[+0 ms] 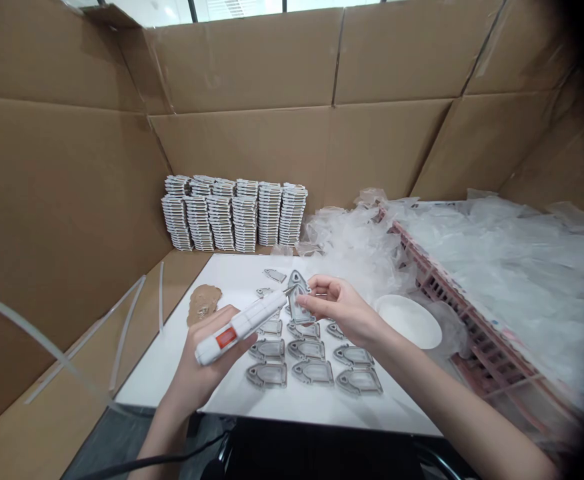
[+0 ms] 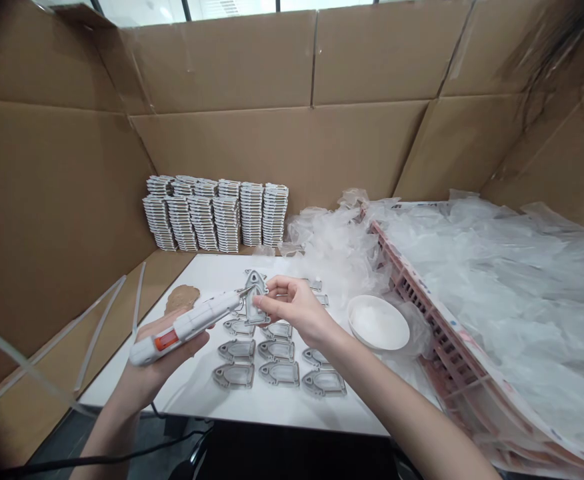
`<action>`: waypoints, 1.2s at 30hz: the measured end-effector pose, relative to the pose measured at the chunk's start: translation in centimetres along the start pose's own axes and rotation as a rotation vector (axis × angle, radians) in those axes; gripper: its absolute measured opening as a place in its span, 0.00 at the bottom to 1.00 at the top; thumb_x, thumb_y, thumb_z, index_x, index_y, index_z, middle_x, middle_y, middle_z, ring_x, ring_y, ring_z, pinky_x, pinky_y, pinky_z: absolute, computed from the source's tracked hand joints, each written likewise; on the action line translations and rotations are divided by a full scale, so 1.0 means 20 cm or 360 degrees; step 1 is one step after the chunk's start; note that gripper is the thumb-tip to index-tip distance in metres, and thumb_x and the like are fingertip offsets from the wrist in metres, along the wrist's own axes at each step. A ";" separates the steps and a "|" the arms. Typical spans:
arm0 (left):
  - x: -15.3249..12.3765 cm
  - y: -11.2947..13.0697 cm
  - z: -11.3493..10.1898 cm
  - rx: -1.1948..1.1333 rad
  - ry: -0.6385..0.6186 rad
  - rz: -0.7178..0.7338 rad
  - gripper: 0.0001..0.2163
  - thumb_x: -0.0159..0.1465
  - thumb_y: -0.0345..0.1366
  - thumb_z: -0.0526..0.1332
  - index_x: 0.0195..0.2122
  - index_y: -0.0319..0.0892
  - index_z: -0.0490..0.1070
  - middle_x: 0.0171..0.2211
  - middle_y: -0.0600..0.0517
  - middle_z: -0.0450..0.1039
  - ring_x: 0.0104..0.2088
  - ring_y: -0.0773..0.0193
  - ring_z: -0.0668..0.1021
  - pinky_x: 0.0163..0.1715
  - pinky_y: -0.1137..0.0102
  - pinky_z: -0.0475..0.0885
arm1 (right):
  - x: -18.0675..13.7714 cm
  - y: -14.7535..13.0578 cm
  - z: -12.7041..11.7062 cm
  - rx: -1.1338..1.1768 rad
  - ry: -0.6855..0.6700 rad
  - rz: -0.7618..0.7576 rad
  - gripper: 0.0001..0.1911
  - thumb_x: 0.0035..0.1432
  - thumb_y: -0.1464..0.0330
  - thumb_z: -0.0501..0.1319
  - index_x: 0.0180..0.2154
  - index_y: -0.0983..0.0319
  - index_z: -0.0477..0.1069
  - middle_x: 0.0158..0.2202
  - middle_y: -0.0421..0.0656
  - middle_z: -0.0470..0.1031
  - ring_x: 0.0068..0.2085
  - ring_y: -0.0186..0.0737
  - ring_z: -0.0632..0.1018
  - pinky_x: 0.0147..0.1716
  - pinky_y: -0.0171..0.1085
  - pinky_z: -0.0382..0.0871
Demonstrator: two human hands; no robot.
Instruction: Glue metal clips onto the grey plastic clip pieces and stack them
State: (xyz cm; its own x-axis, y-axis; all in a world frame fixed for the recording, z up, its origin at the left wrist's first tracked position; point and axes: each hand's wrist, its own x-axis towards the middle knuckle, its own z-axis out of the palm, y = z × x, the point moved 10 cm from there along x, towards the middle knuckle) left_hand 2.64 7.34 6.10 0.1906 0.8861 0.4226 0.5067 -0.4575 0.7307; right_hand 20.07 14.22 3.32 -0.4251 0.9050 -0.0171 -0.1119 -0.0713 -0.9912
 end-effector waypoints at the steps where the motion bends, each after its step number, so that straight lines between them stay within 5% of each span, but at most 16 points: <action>1: 0.00 0.00 0.00 0.0006 -0.0001 0.0009 0.13 0.65 0.34 0.60 0.25 0.42 0.58 0.24 0.57 0.59 0.25 0.69 0.65 0.27 0.72 0.60 | 0.00 0.00 0.00 0.0005 0.0000 0.0000 0.17 0.46 0.61 0.71 0.31 0.62 0.67 0.27 0.37 0.68 0.27 0.30 0.71 0.26 0.32 0.66; 36: -0.03 -0.03 -0.01 0.0040 0.0101 -0.0051 0.12 0.64 0.36 0.60 0.25 0.43 0.59 0.25 0.56 0.61 0.26 0.66 0.66 0.27 0.70 0.61 | -0.01 0.02 0.01 0.0120 0.0050 0.0055 0.20 0.40 0.60 0.73 0.29 0.61 0.67 0.24 0.35 0.66 0.26 0.30 0.70 0.26 0.33 0.70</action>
State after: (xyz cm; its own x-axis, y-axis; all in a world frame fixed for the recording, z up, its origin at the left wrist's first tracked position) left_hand 2.01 6.93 5.59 0.1205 0.8934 0.4328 0.5328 -0.4261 0.7312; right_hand 20.05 13.92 2.96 -0.4017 0.9140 -0.0564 -0.1657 -0.1331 -0.9771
